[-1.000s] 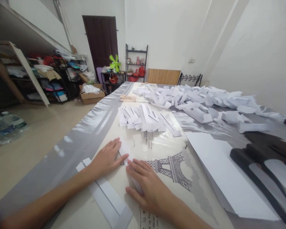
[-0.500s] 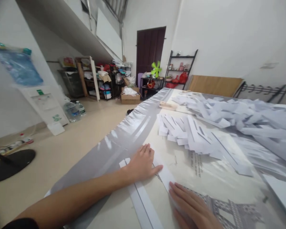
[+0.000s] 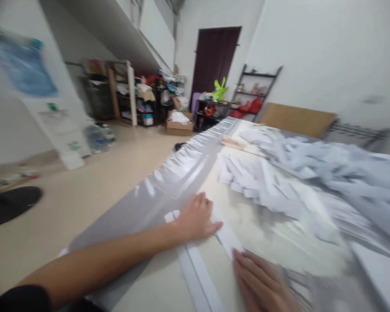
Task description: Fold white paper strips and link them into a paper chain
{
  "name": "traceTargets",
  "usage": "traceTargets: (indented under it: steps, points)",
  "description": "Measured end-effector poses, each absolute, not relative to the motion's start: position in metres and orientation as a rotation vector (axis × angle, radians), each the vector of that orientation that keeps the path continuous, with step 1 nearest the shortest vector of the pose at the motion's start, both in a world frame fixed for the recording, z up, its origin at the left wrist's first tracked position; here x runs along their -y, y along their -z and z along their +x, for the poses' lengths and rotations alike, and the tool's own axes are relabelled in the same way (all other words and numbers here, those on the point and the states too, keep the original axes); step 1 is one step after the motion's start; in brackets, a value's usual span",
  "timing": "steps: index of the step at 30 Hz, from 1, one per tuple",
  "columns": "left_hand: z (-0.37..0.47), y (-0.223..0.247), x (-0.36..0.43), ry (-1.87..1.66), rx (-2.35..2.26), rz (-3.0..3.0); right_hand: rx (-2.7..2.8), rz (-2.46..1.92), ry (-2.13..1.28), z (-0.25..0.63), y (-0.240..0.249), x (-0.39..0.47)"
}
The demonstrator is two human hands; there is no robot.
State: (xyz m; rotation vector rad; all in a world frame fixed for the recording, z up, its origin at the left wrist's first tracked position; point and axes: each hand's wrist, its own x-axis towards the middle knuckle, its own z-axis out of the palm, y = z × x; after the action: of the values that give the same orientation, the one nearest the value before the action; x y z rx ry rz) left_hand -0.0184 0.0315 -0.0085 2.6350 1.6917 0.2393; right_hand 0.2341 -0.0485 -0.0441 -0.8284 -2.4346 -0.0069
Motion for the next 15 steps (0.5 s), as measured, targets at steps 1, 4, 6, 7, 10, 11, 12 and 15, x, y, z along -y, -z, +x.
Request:
traceTargets:
  steps: [1, 4, 6, 7, 10, 11, 12, 15]
  points:
    - [-0.018, 0.006, -0.031, -0.277, -1.693, 2.645, 2.472, -0.916, 0.05, 0.228, 0.032, 0.055]
    - [-0.02, 0.008, -0.036, -0.395, -1.702, 2.71, 2.568, -1.073, 0.07, 0.216, 0.009, 0.07]
    - [-0.02, 0.014, -0.044, -0.459, -1.684, 2.776, 2.551, -1.169, 0.064, 0.217, 0.006, 0.078]
    - [-0.02, 0.017, -0.047, -0.474, -1.679, 2.802, 2.526, -1.188, 0.069, 0.218, 0.006, 0.082]
    - [-0.021, 0.02, -0.05, -0.449, -1.679, 2.871, 2.431, -1.204, 0.093, 0.224, 0.01, 0.097]
    - [-0.021, 0.02, -0.05, -0.423, -1.681, 2.889, 2.405, -1.204, 0.096, 0.226, 0.012, 0.1]
    - [-0.021, 0.019, -0.05, -0.395, -1.686, 2.904, 2.386, -1.202, 0.097, 0.228, 0.013, 0.103]
    - [-0.019, 0.016, -0.048, -0.313, -1.701, 2.934, 2.352, -1.187, 0.123, 0.229, 0.016, 0.106]
